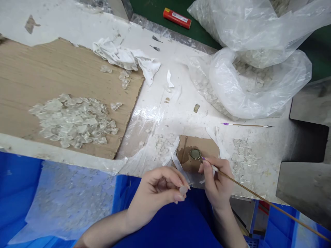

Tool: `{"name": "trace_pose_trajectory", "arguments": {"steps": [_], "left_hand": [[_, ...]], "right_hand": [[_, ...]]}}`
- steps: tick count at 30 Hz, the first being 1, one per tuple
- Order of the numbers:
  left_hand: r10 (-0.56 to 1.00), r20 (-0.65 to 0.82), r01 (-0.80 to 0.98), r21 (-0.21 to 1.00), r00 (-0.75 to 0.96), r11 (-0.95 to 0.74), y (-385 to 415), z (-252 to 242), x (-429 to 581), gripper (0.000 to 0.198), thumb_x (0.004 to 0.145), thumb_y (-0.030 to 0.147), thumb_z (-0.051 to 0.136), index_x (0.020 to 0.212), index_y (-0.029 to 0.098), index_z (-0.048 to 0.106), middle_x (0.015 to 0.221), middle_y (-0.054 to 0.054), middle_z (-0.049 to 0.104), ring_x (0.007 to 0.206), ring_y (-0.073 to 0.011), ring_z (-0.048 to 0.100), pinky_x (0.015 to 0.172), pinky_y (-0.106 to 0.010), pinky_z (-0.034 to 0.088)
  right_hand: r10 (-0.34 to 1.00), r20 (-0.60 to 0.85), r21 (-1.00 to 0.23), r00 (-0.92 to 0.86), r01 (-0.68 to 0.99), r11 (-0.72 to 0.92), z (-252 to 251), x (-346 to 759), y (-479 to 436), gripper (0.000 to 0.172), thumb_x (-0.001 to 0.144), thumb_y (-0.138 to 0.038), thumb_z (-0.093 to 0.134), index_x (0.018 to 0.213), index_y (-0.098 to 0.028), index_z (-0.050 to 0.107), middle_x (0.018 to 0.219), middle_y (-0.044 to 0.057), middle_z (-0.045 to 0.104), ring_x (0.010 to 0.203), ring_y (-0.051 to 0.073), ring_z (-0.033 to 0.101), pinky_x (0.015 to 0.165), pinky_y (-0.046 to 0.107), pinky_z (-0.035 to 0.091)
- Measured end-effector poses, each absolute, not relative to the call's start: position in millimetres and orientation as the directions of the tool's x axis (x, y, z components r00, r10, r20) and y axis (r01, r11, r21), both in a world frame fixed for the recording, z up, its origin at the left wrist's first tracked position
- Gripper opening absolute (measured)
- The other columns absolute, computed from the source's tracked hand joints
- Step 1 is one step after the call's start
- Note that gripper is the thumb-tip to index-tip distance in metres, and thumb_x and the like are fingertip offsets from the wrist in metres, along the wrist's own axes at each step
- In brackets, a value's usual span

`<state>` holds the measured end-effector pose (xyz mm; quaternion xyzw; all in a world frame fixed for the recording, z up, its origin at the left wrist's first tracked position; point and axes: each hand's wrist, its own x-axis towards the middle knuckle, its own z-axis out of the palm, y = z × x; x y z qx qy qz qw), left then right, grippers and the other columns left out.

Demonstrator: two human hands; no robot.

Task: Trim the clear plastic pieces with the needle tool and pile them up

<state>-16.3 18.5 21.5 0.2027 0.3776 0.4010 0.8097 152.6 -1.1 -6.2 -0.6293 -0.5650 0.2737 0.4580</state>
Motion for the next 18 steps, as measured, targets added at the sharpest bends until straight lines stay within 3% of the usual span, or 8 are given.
{"name": "trace_pose_trajectory", "arguments": {"steps": [4, 8, 18], "left_hand": [[0.841, -0.400, -0.513, 0.668, 0.365, 0.540, 19, 22, -15, 0.018, 0.070, 0.024, 0.094, 0.070, 0.019, 0.077, 0.068, -0.003, 0.077, 0.059, -0.0130, 0.070, 0.059, -0.020, 0.061], [0.838, -0.381, -0.561, 0.624, 0.390, 0.545, 18, 21, -15, 0.014, 0.073, 0.015, 0.092, 0.078, 0.022, 0.080, 0.073, 0.000, 0.080, 0.064, -0.0089, 0.071, 0.065, -0.015, 0.059], [0.832, -0.362, -0.580, 0.598, 0.420, 0.553, 16, 21, -16, 0.016, 0.075, 0.011, 0.090, 0.081, 0.023, 0.080, 0.077, 0.000, 0.081, 0.068, -0.0087, 0.073, 0.067, -0.013, 0.059]], "right_hand": [[0.945, 0.212, -0.958, 0.248, 0.245, 0.150, 18, 141, -9, 0.012, 0.107, -0.028, 0.046, 0.102, -0.028, 0.057, 0.058, -0.007, 0.053, 0.040, 0.013, 0.051, 0.041, 0.027, 0.041], [0.967, 0.180, -0.978, 0.178, -0.077, 0.196, 34, 136, -16, 0.016, 0.106, -0.021, 0.047, 0.111, -0.025, 0.062, 0.056, -0.006, 0.058, 0.036, 0.013, 0.048, 0.049, 0.034, 0.046], [0.971, 0.229, -0.972, 0.071, -0.025, 0.232, 33, 136, -17, 0.014, 0.103, -0.017, 0.049, 0.111, -0.019, 0.061, 0.057, -0.004, 0.061, 0.040, 0.011, 0.052, 0.051, 0.030, 0.046]]}}
